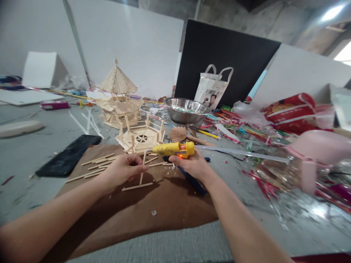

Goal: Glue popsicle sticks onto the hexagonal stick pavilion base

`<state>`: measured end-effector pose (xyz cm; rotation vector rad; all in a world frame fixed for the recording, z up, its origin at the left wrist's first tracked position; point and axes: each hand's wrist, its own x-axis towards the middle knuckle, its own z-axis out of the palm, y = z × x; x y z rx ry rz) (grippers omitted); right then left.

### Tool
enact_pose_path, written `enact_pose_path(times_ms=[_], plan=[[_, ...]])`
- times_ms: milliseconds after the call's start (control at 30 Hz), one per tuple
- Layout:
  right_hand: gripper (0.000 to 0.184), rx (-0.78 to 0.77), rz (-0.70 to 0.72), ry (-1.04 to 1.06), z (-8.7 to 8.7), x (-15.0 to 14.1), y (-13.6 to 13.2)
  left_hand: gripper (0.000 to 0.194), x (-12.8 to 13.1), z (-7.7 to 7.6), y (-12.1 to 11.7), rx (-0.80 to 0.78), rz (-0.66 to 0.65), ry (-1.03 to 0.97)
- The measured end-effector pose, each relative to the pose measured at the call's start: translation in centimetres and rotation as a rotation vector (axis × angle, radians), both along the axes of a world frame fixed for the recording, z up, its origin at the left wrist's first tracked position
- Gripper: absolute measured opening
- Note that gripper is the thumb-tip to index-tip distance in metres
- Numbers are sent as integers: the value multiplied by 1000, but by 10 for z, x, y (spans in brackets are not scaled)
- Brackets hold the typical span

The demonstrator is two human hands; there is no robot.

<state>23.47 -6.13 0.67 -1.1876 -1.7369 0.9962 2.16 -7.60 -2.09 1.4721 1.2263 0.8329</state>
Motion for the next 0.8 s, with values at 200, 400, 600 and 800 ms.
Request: enact_pose_path(times_ms=[200,400,600,800], plan=[[33,-64,-19,55,-1,1,-1,25,-1,1,0,-26,-14,-57],[33,-44,20,82,-2,0,-2,24,-1,2,0,-29,-35,-57],[29,-27,24,41,-4,0,-1,26,-1,2,-1,-9,-80,-70],[26,16,2,20,-3,-1,-1,29,-3,3,-2,16,-131,-90]])
